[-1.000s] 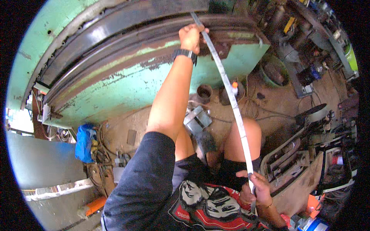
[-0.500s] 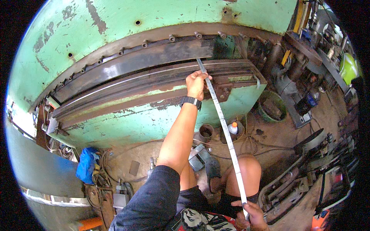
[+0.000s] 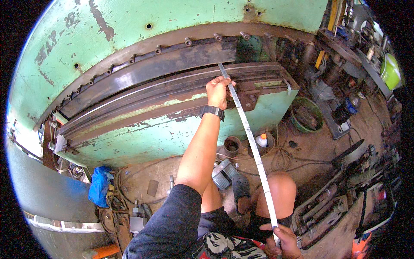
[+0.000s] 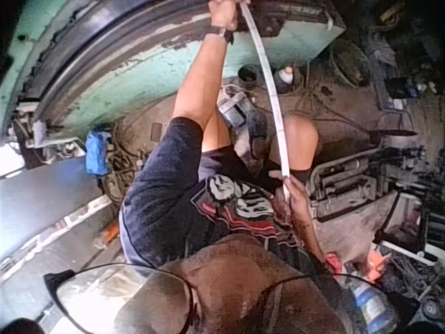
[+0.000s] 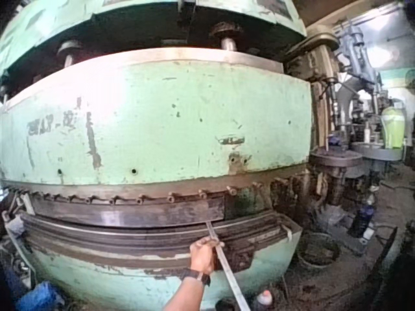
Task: The person measures a large green industrial machine using a metal ruler. They repeatedly place the ruler against the machine's surface, adjust its position, and appear to mark or note measurements.
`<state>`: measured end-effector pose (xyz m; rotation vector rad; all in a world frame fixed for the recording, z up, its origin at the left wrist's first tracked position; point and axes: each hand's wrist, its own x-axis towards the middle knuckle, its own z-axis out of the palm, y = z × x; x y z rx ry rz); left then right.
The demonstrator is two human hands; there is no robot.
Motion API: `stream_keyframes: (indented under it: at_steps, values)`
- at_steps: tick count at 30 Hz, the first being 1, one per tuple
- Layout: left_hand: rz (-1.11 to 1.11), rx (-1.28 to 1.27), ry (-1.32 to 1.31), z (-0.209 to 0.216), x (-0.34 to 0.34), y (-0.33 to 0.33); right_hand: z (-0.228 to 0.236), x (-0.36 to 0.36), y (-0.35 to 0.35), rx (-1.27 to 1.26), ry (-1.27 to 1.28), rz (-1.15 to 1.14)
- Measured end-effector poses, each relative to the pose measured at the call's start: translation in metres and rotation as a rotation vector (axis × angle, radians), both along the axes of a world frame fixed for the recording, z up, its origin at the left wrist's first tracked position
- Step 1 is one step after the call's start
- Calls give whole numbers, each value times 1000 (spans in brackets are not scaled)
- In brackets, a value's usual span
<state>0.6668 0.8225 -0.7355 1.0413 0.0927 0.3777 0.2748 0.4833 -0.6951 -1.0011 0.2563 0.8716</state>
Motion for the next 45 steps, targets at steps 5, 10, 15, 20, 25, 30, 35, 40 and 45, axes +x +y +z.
stream_keyframes:
  at_steps: [5, 10, 15, 20, 25, 30, 35, 40, 45]
  values:
    - [7, -35, -4, 2, 0, -1, 1, 3, -3, -66, -64, 46]
    - [7, -52, 2, 3, -2, -3, 3, 0, 1, 19, -10, 13]
    - [31, -21, -26, 4, -3, -5, 6, -2, 3, -24, 9, -7]
    - [29, -18, 18, 11, -7, -6, 6, 0, -2, -51, 13, 18]
    - [33, -20, 29, 11, -6, -6, 6, -2, 3, -22, 28, -20]
    - [25, -47, 22, 11, -5, -6, 9, -2, 3, -16, 62, -27]
    - [27, -34, 17, 9, -3, -5, 6, -3, 1, -32, 58, -22]
    - [51, -31, 5, 12, -4, -7, 4, -3, -1, 1, 30, -8]
    - [41, -53, 30, 14, -5, -7, 7, -3, 0, 0, 59, -15]
